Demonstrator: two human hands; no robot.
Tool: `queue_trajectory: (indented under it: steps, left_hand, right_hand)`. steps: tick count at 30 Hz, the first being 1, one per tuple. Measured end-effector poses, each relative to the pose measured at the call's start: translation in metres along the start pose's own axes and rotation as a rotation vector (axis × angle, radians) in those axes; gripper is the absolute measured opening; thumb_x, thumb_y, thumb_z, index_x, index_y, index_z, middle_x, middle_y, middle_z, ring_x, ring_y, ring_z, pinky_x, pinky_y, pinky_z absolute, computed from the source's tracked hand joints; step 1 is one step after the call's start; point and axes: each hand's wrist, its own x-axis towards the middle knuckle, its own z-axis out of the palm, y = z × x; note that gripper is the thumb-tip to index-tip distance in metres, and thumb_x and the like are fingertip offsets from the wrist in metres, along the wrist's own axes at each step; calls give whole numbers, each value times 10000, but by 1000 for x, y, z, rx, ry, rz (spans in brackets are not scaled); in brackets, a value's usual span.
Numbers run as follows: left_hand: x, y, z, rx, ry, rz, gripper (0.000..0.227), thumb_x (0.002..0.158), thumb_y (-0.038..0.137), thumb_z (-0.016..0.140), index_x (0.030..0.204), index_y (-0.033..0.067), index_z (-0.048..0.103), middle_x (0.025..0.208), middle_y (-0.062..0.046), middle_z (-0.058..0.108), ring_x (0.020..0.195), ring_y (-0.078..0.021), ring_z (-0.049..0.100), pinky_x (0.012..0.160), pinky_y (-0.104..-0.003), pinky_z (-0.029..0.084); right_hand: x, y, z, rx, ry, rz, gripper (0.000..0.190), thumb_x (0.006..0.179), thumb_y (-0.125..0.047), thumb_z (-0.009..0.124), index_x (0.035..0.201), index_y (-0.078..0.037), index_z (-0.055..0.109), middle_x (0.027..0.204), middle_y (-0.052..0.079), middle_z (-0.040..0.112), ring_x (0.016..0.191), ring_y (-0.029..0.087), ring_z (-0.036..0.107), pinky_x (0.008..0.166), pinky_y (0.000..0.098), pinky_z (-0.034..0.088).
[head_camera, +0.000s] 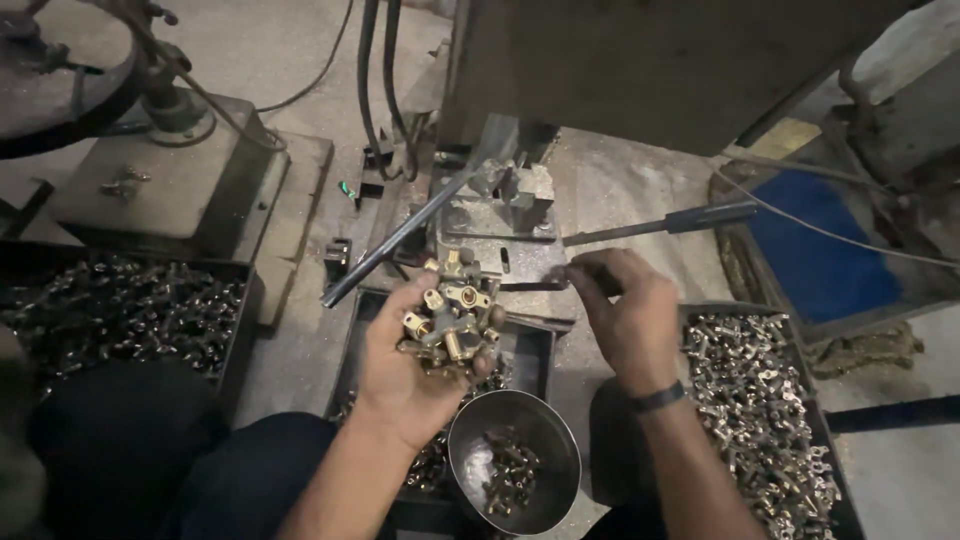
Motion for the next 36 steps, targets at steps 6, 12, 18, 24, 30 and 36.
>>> queue_trajectory:
  steps: [6,12,18,24,30,36]
  left_hand:
    - [3,-10,-12,6,-60,-54,376,926,375,585,1128,71,680,966,-107,751,861,-258,718,580,-375,554]
    - [0,-19,-5,157,-82,-95,364,942,335,595,1179,81,705,968,-95,745,788,-208,710,550,-365,575]
    - [4,-21,-6,120,-127,-90,381,1014,412,608,1150,65,692,947,-91,745,763,-221,725,556,-371,588]
    - [4,-23,-14,110,-24,-149,342,949,400,608,1107,108,692,954,-63,750,807,-220,739,579,-409,615]
    - [1,-21,-15,54,-274,-53,312,1024,353,619,1164,85,695,1026,-90,728,845,-238,719,628,-428,596]
    - [-2,-22,-6,152,-137,-59,343,924,422,660,1097,127,683,980,-54,731,838,-225,735,597,-441,622]
  right_hand:
    - [-7,-20,-21,351,21,58,101,933,-85,767,981,-4,732,923,95,741,800,152,703,728,283,555]
    - [-20,-47,-24,753,-25,158,96,936,-40,739,1004,0,685,956,81,750,847,122,713,789,270,587]
    - [-17,-55,-27,645,-206,100,120,894,-39,772,976,20,708,947,76,730,870,119,674,795,246,536]
    - [-25,-45,-38,545,-330,-51,153,952,-70,759,1053,21,687,1046,84,721,996,143,692,909,268,552]
    - [-23,-43,-34,722,-373,-111,164,1027,-91,740,1119,28,675,1126,101,674,1030,132,640,940,254,521]
    - [-22,-51,-29,688,-348,-167,318,1010,-127,735,1280,9,637,1325,83,625,1171,128,619,1038,261,519]
